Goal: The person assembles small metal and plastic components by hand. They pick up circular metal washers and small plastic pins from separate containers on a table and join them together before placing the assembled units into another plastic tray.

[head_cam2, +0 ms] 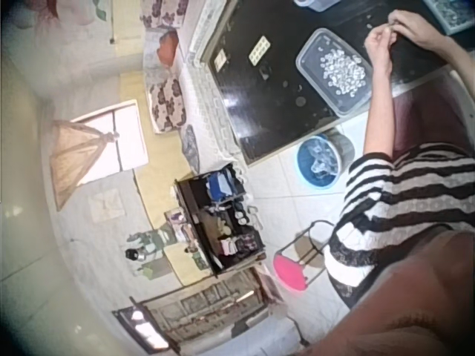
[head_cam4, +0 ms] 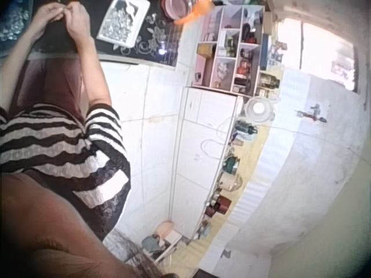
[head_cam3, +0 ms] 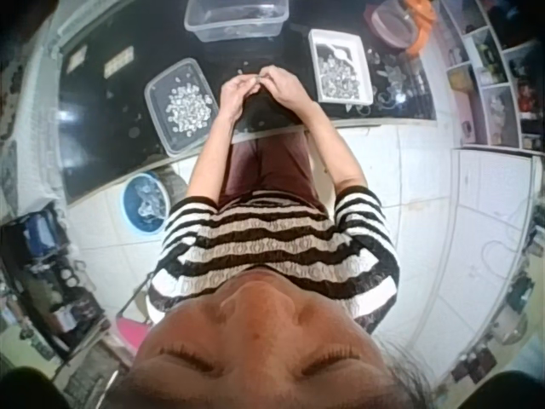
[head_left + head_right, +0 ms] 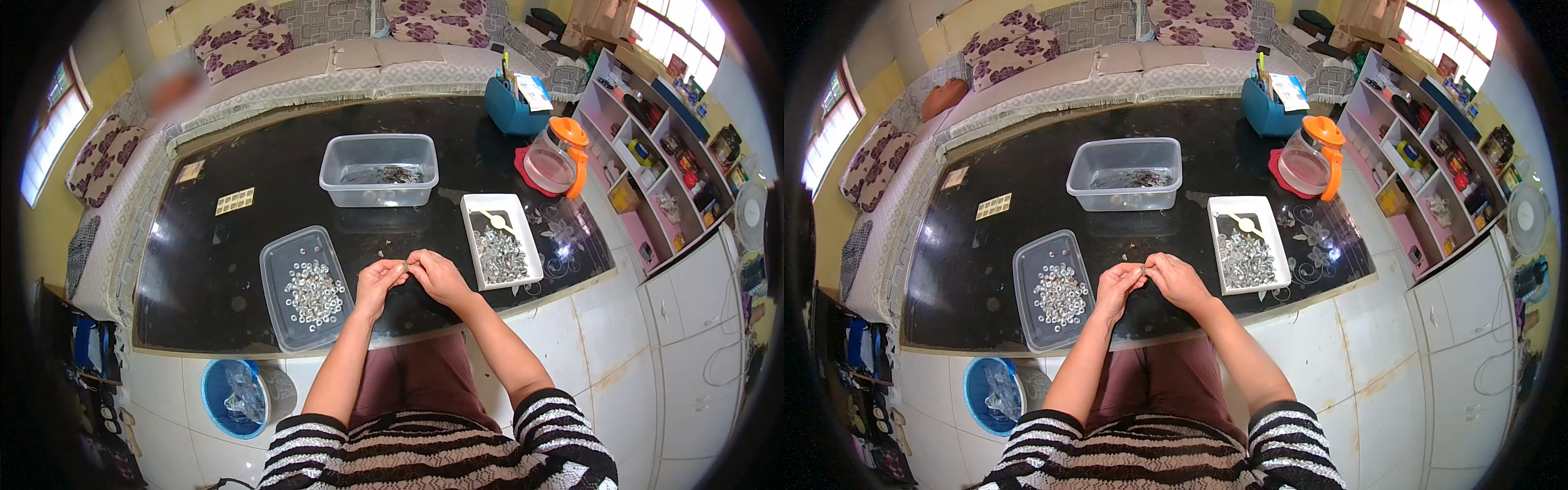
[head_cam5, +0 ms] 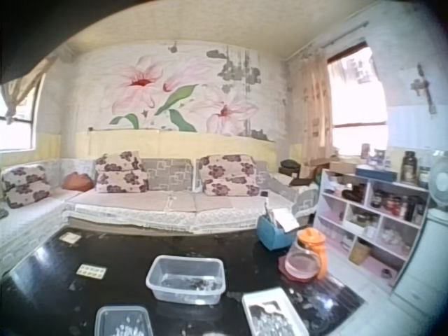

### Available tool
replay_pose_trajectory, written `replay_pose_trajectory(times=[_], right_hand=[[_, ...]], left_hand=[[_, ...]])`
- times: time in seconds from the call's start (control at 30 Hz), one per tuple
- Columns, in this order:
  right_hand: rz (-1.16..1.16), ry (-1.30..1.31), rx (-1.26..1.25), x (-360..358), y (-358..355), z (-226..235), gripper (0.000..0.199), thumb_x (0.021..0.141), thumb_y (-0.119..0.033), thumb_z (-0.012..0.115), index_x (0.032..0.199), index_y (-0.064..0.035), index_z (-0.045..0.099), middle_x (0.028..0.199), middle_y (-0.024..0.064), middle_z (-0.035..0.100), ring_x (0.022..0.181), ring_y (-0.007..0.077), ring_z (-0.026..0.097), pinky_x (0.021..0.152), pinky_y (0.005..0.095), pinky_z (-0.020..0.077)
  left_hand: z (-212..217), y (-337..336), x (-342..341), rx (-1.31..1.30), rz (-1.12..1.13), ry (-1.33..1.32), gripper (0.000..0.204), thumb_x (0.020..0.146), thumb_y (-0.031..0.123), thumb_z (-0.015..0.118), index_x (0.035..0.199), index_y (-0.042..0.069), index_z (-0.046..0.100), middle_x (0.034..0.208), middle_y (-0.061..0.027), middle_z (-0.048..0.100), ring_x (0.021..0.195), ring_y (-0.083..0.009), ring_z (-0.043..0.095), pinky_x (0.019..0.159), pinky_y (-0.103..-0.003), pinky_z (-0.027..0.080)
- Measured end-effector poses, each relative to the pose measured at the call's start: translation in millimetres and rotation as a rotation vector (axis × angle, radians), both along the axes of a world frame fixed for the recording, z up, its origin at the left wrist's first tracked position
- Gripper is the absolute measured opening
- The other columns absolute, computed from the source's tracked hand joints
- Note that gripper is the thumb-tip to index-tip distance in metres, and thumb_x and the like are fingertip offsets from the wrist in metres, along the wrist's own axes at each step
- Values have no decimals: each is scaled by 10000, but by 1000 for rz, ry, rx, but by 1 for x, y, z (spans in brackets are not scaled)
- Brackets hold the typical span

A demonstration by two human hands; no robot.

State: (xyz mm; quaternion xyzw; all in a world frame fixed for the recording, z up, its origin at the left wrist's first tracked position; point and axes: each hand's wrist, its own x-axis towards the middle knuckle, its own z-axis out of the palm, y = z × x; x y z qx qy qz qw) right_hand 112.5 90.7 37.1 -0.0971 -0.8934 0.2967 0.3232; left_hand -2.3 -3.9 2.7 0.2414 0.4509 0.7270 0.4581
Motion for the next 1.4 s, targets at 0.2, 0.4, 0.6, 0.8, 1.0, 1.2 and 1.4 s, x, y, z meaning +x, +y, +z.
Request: replay_pose_trajectory(times=[0.2,0.4,0.6,0.8,1.0,1.2,1.4], right_hand=[[-27,-37,-100,0,-4,-2,107,764,-93,490,822,-18,440,712,132,523,671,299,523,593,340,422],[-12,-127,-573,4,-2,-12,81,782,-80,482,810,-10,452,648,79,538,576,153,534,540,253,432],[92,-38,-937,2,2,-19,83,795,-95,494,797,-18,467,666,35,538,597,81,506,542,211,429],[81,-75,-997,3,3,-14,102,794,-109,506,775,-12,482,685,47,542,601,86,506,550,214,433],[113,-65,-1004,1,3,-13,95,797,-104,502,786,-10,488,690,45,541,600,81,507,572,203,433],[79,-89,-1029,4,4,-19,91,782,-93,515,785,-4,496,673,53,544,582,95,509,536,222,435],[102,-85,-1234,8,4,-20,98,785,-102,509,785,-4,512,666,55,547,566,105,513,526,221,434]], left_hand=[[1,0,3,25,36,11,136,719,37,590,838,-24,561,742,-69,585,641,-88,541,612,-186,445],[-2,0,6,9,52,121,135,712,18,592,834,-33,563,736,-63,579,648,-89,526,622,-198,434],[0,-1,8,1,62,168,131,705,5,592,831,-28,575,751,-63,583,651,-87,525,625,-200,434],[-2,0,7,23,54,164,135,711,-3,584,843,-29,576,754,-55,589,656,-81,538,623,-192,443],[-3,-1,4,39,53,139,135,713,12,590,841,-27,576,748,-51,589,663,-82,540,631,-190,440],[-3,-1,8,35,56,153,135,695,-5,599,828,-19,576,778,-55,580,689,-87,535,653,-197,436],[-5,-1,9,44,58,160,133,686,-36,595,816,-15,579,791,-49,576,707,-86,536,669,-197,438]])
